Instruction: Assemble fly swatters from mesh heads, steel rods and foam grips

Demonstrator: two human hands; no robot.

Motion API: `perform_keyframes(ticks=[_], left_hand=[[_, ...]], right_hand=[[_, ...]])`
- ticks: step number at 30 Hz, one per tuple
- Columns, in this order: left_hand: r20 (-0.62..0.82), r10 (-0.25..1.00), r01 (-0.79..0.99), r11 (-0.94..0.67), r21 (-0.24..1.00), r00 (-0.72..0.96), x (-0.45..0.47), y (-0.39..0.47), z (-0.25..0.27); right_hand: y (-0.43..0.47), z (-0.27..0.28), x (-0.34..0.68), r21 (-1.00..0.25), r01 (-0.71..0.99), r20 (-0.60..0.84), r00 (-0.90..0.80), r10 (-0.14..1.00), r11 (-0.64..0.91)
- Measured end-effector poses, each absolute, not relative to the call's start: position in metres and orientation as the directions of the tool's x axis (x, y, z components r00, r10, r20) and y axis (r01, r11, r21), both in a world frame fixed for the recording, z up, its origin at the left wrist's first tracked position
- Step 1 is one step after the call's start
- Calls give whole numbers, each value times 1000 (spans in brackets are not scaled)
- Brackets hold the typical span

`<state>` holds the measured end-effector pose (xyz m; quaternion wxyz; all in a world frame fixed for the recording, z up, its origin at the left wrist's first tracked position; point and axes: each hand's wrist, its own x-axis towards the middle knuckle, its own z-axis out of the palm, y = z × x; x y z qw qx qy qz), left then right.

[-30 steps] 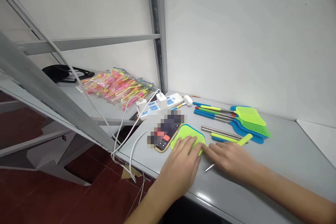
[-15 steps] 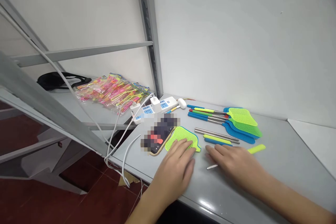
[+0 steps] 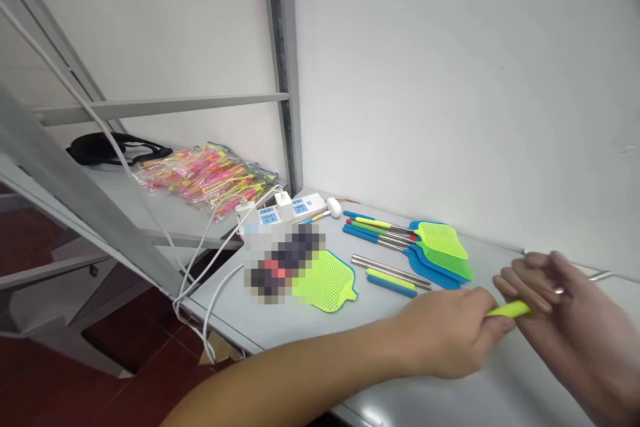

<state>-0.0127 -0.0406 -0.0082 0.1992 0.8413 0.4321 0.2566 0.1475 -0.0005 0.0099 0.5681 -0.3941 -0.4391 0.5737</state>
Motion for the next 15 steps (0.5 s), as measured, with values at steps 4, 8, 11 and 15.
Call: perform_keyframes(ticks=[4, 8, 11, 15], left_hand=[[281, 811, 761, -581, 288, 513, -10, -26, -23], [339, 803, 833, -547, 88, 491, -16, -20, -36], [323, 815, 842, -532, 89, 481, -19, -21, -39], [231, 842, 842, -523, 131, 487, -18, -22, -38]], right_hand=[[16, -7, 157, -878, -406, -230, -109, 967, -255], [13, -30, 166, -917, -225, -291, -186, 939, -329], [7, -38, 169, -940, -138, -265, -275, 924, -311], [5, -38, 170, -955, -129, -206, -356, 912, -266]])
